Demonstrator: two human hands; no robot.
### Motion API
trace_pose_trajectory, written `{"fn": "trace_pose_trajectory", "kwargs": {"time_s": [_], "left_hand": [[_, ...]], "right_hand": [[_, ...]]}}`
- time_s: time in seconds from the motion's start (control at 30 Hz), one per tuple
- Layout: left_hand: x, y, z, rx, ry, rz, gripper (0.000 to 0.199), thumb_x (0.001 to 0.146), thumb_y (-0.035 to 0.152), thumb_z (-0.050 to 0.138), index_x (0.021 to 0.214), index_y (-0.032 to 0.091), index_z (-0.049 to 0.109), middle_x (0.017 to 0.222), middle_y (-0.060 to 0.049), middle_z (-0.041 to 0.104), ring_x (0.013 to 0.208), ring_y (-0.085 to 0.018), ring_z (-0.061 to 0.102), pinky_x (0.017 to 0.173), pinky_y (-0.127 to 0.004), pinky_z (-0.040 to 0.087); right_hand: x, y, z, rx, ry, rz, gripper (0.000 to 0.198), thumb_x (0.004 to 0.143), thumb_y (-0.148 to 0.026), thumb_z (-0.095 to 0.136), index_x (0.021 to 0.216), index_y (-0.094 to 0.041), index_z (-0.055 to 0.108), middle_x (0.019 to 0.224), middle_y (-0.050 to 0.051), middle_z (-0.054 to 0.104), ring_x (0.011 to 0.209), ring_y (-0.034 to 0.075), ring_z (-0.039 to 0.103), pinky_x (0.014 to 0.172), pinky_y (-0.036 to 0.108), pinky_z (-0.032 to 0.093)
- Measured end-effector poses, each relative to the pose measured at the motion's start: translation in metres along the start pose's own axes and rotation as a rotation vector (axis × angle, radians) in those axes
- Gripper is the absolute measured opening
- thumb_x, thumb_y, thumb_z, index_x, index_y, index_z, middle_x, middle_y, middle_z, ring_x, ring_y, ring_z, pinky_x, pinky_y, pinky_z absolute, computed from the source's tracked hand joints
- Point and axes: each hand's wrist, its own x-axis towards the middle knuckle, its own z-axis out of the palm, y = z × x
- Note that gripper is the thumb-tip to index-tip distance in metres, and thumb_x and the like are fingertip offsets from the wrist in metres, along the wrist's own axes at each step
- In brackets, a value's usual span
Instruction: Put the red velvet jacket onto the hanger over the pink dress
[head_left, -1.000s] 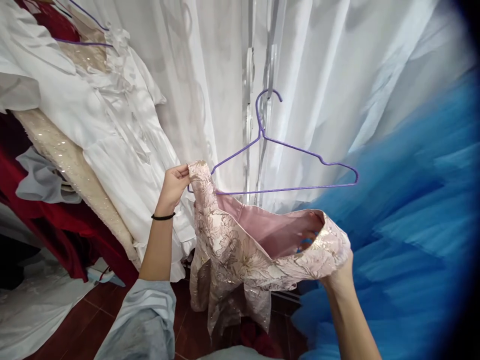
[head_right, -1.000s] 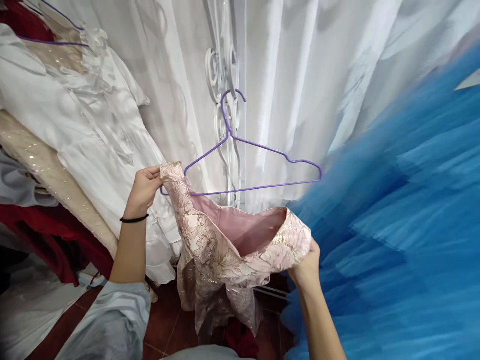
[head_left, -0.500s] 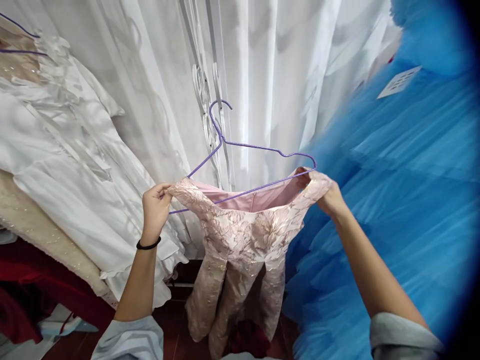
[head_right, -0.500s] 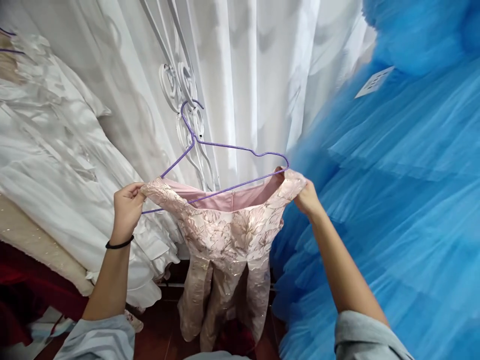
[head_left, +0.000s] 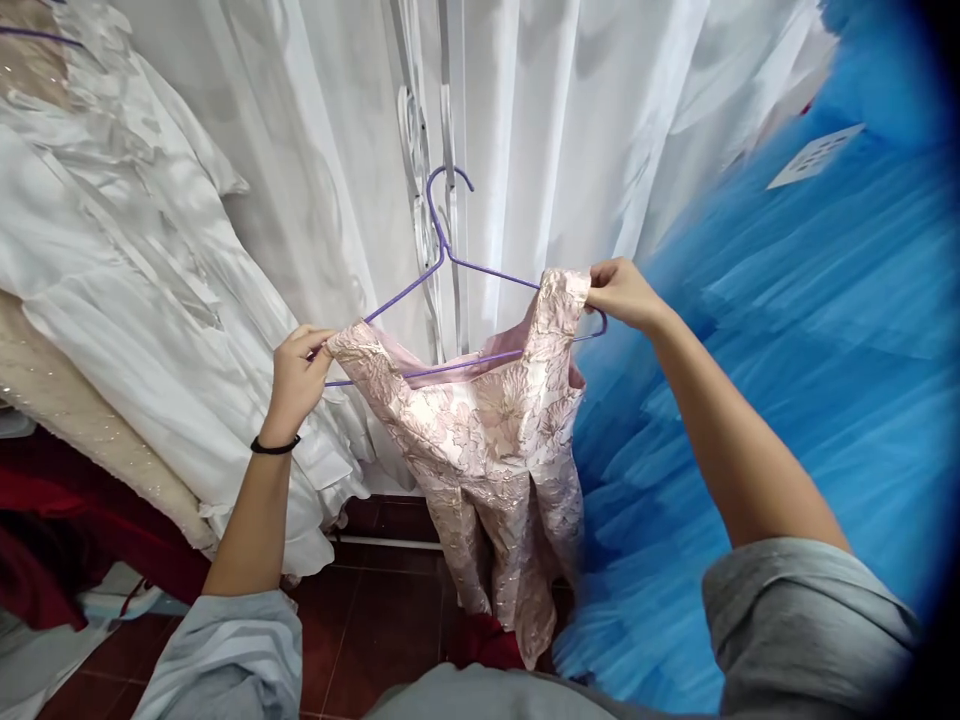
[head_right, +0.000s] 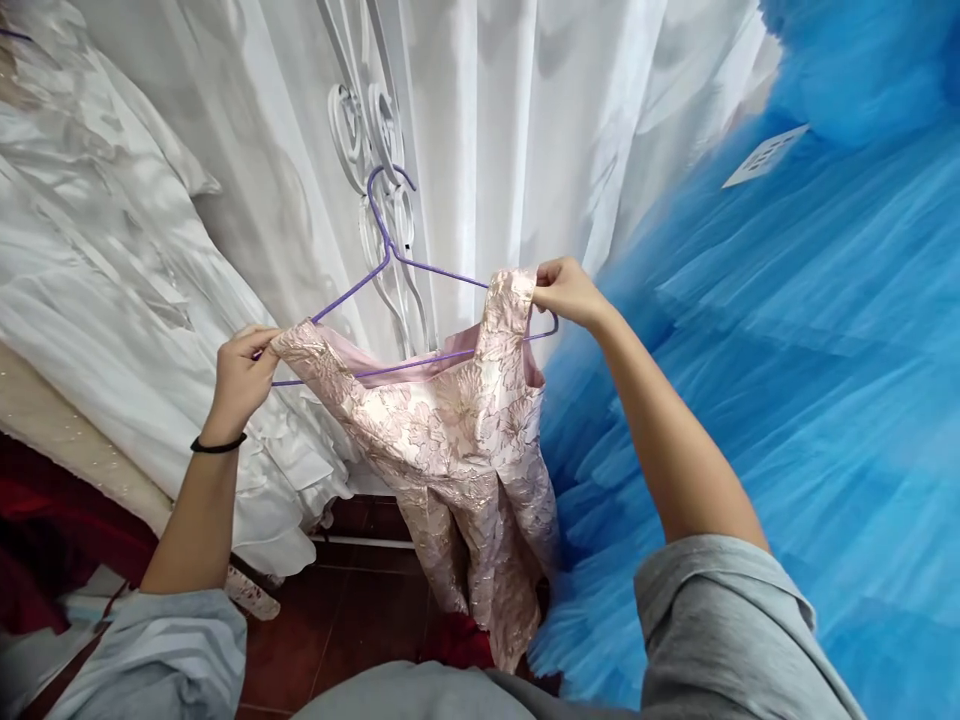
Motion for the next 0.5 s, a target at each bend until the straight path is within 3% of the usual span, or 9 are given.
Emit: {"fn": "trace_pose_trajectory", "kwargs": {"time_s": [0.1, 0.2, 0.3, 0.37, 0.4, 0.5], "left_hand": [[0.002, -0.009, 0.003, -0.032, -0.133, -0.042, 0.028, 0.083, 0.037, 0.057, 0.089, 0.017, 0.076, 0.092, -0.006, 0.073, 0.087, -0.018, 0.064, 0.080, -0.026, 0.049], [0.003, -0.015, 0.004, -0.127, -0.220, -0.177, 0.034, 0.079, 0.040, 0.060, 0.097, 0.016, 0.075, 0.095, -0.007, 0.074, 0.087, -0.020, 0.066, 0.079, -0.029, 0.052], [0.008, -0.016, 0.001, -0.269, -0.239, -0.281, 0.036, 0.071, 0.040, 0.065, 0.095, 0.016, 0.075, 0.099, -0.008, 0.075, 0.094, -0.024, 0.067, 0.077, -0.030, 0.054], [0.012, -0.013, -0.002, -0.282, -0.258, -0.305, 0.036, 0.073, 0.042, 0.064, 0.095, 0.017, 0.076, 0.099, -0.008, 0.075, 0.097, -0.024, 0.066, 0.077, -0.030, 0.054], [0.015, -0.012, -0.002, -0.245, -0.259, -0.297, 0.036, 0.075, 0.043, 0.064, 0.096, 0.017, 0.076, 0.098, -0.008, 0.075, 0.096, -0.024, 0.066, 0.077, -0.030, 0.054], [0.022, -0.004, 0.001, -0.090, -0.205, -0.198, 0.031, 0.075, 0.040, 0.068, 0.093, 0.017, 0.078, 0.091, -0.006, 0.075, 0.086, -0.021, 0.067, 0.079, -0.030, 0.052]], "right_hand": [[-0.006, -0.018, 0.002, -0.254, -0.149, -0.009, 0.030, 0.067, -0.032, 0.067, 0.050, -0.016, 0.049, 0.043, -0.004, 0.036, 0.047, 0.005, 0.029, 0.047, 0.024, 0.021], [-0.010, -0.028, 0.007, -0.514, -0.185, -0.030, 0.035, 0.067, -0.025, 0.062, 0.044, -0.017, 0.037, 0.040, -0.004, 0.027, 0.048, 0.005, 0.021, 0.047, 0.026, 0.020], [-0.013, -0.030, 0.011, -0.653, -0.172, -0.048, 0.030, 0.067, -0.021, 0.060, 0.046, -0.017, 0.038, 0.042, -0.002, 0.036, 0.049, 0.007, 0.028, 0.050, 0.026, 0.027], [-0.016, -0.028, 0.010, -0.619, -0.194, -0.077, 0.009, 0.066, -0.021, 0.061, 0.060, -0.016, 0.056, 0.054, 0.001, 0.053, 0.053, 0.009, 0.041, 0.054, 0.026, 0.033], [-0.019, -0.027, 0.008, -0.555, -0.232, -0.097, 0.012, 0.065, -0.022, 0.062, 0.075, -0.015, 0.065, 0.065, 0.002, 0.062, 0.057, 0.011, 0.048, 0.057, 0.026, 0.037], [-0.030, -0.021, 0.004, -0.235, -0.319, -0.143, 0.054, 0.069, -0.026, 0.063, 0.122, -0.018, 0.063, 0.108, 0.007, 0.071, 0.083, 0.018, 0.063, 0.069, 0.028, 0.049]]}}
